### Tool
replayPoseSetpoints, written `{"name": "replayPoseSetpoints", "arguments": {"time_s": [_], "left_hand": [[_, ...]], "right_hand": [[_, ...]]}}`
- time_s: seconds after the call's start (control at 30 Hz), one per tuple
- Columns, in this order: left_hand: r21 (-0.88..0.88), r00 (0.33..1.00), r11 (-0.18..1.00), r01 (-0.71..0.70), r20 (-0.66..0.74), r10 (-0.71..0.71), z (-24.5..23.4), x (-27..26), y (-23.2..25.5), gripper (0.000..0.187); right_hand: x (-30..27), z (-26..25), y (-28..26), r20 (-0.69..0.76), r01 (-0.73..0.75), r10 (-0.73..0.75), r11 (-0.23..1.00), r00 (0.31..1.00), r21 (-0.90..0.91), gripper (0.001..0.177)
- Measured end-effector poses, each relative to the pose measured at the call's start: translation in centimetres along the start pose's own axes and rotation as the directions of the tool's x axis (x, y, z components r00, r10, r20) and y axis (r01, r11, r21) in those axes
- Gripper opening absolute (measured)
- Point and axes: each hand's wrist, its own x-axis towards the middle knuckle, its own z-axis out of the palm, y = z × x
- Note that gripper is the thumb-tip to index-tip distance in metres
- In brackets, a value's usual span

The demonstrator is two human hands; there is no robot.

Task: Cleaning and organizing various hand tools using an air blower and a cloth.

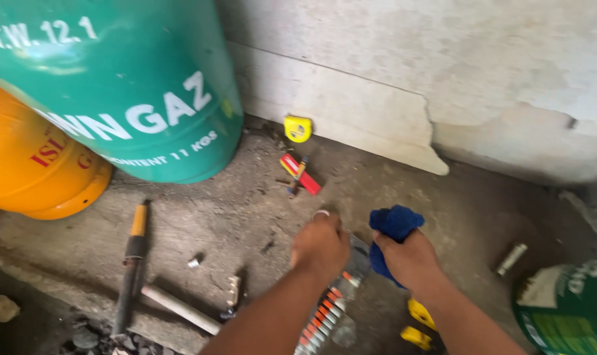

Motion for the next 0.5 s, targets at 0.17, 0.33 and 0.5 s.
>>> {"name": "replayPoseSetpoints", "arguments": {"time_s": [0.17, 0.33, 0.5], "left_hand": [[0.055, 0.982, 0.982, 0.182, -0.054, -0.179, -4.1, 8.4, -4.8, 0.038], [0.118, 0.940, 0.933, 0.340, -0.025, -0.339, -7.2, 13.5, -8.2, 0.055], [-0.404, 0.792, 0.727, 0.555, -0.010, -0.610, -5.4, 21.6, -11.7, 0.086]], "right_hand": [[0.5, 4.0, -6.7, 0.095, -0.009, -0.009, 0.982, 0.995, 0.187, 0.029], [0.7, 6.8, -12.5, 0.168, -0.063, 0.024, 0.972, 0.985, 0.228, 0.026], [2.3, 9.9, -13.8, 0.191, -0.065, 0.017, 0.967, 0.982, 0.248, 0.028]]}}
